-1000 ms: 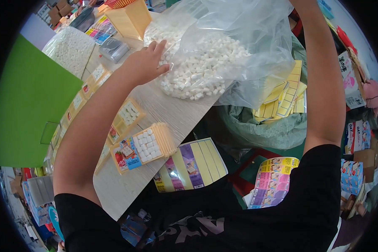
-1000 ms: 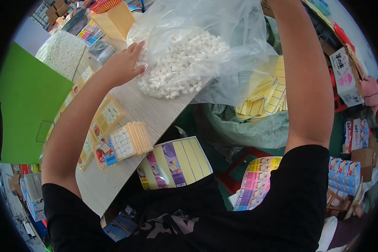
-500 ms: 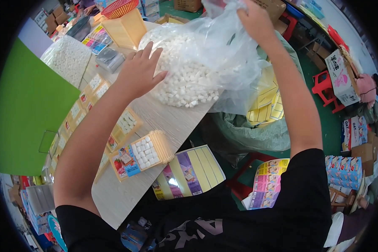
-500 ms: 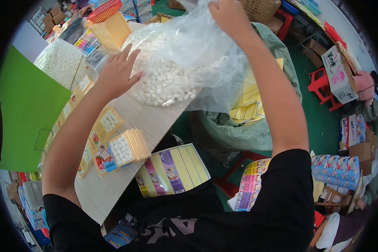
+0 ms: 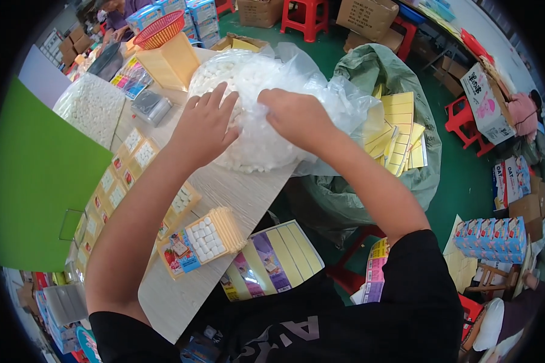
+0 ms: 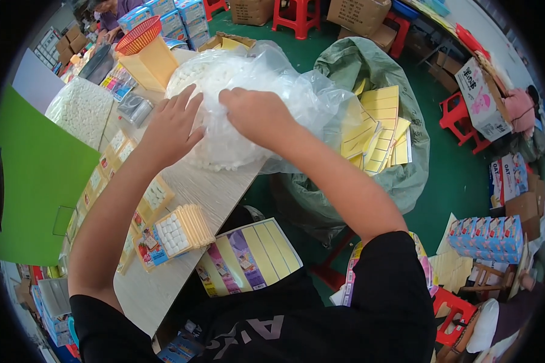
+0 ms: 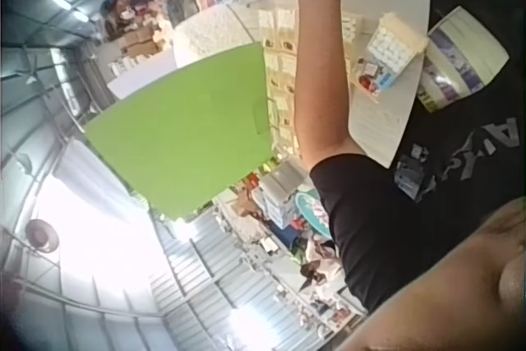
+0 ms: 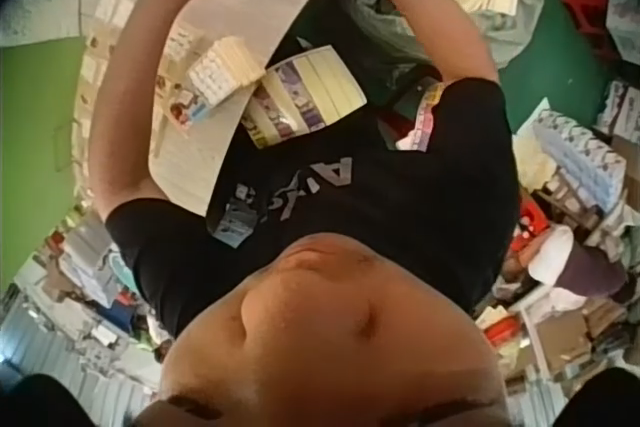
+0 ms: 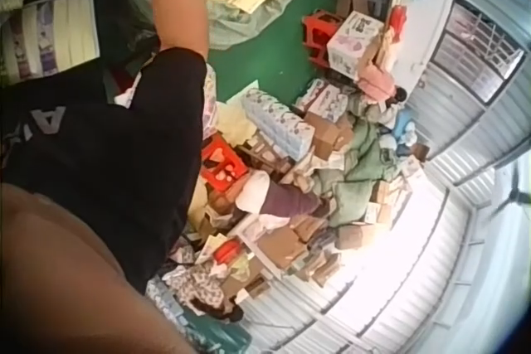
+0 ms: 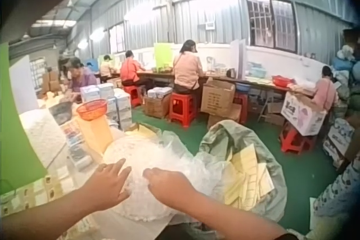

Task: Applying labels and packaging trays containing small white rectangular items, possibly marshmallows.

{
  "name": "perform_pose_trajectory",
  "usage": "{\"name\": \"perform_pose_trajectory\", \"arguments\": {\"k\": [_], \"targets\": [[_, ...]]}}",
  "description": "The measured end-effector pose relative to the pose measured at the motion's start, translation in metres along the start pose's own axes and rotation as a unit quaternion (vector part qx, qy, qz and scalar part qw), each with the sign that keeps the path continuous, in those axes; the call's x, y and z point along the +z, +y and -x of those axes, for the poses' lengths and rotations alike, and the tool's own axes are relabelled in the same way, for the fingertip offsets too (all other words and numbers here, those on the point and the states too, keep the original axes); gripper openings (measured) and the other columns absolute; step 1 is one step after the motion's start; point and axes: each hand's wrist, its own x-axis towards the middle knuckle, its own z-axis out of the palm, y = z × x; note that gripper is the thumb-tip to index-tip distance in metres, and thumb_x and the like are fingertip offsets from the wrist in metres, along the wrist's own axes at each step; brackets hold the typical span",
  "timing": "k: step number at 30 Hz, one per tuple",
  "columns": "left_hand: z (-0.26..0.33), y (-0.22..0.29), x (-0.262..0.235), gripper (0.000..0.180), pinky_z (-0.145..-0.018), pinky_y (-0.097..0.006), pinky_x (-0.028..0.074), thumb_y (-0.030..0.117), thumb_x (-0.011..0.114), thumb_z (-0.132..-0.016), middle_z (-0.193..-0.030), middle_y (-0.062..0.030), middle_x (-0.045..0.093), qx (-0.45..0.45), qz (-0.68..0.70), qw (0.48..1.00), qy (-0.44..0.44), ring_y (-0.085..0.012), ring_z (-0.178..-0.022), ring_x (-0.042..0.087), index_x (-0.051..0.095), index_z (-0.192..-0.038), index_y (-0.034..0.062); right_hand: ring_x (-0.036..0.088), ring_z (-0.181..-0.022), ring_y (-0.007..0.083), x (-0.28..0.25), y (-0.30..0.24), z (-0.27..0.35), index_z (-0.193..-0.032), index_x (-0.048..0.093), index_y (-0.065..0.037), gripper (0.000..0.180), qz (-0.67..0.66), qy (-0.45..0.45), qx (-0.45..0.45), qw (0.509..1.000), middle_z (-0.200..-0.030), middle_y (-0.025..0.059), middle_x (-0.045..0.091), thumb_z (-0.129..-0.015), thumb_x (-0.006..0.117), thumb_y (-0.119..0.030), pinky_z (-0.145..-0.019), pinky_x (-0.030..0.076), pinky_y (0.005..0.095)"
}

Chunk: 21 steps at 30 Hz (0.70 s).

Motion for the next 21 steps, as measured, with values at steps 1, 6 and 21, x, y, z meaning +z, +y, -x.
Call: {"name": "perform_pose_trajectory", "arguments": {"k": [1,6,21], "targets": [[-0.002,0.001,0.001,0.06,-0.105,-0.047,0.039,0.036,0.058,-0.09,-0.146,-0.0247,0.044,0.002,0.0,1.0,0.001,-0.0362,-0.123,0.053,0.047,-0.139,0.0027,0.066,-0.088,0.0322,0.004,-0.002,0.002,-0.105,0.062,-0.009,0.023,0.004,0.026,-0.022,0.999,-0.095,0.0107,0.066,-0.082,0.06,-0.01,-0.075,0.054,0.0434],[0.001,0.0,0.01,0.051,-0.101,-0.044,0.041,0.026,0.06,-0.085,-0.138,-0.0235,0.05,-0.019,-0.007,0.998,-0.066,-0.0342,-0.115,0.056,0.055,-0.129,0.0014,0.067,-0.082,0.03,0.014,-0.027,0.013,-0.096,0.06,-0.008,0.016,0.007,0.05,-0.061,0.997,-0.088,0.0096,0.064,-0.08,0.061,-0.01,-0.067,0.054,0.0419],[-0.002,-0.001,0.006,0.042,-0.096,-0.041,0.041,0.034,0.063,-0.088,-0.116,-0.0147,0.056,-0.008,-0.011,0.999,-0.051,-0.0301,-0.108,0.055,0.06,-0.115,0.0009,0.058,-0.065,0.0181,0.04,-0.082,0.089,-0.081,0.052,-0.01,0.012,0.001,0.008,-0.249,0.968,-0.075,0.0024,0.05,-0.074,0.061,-0.014,-0.051,0.046,0.0329]]}}
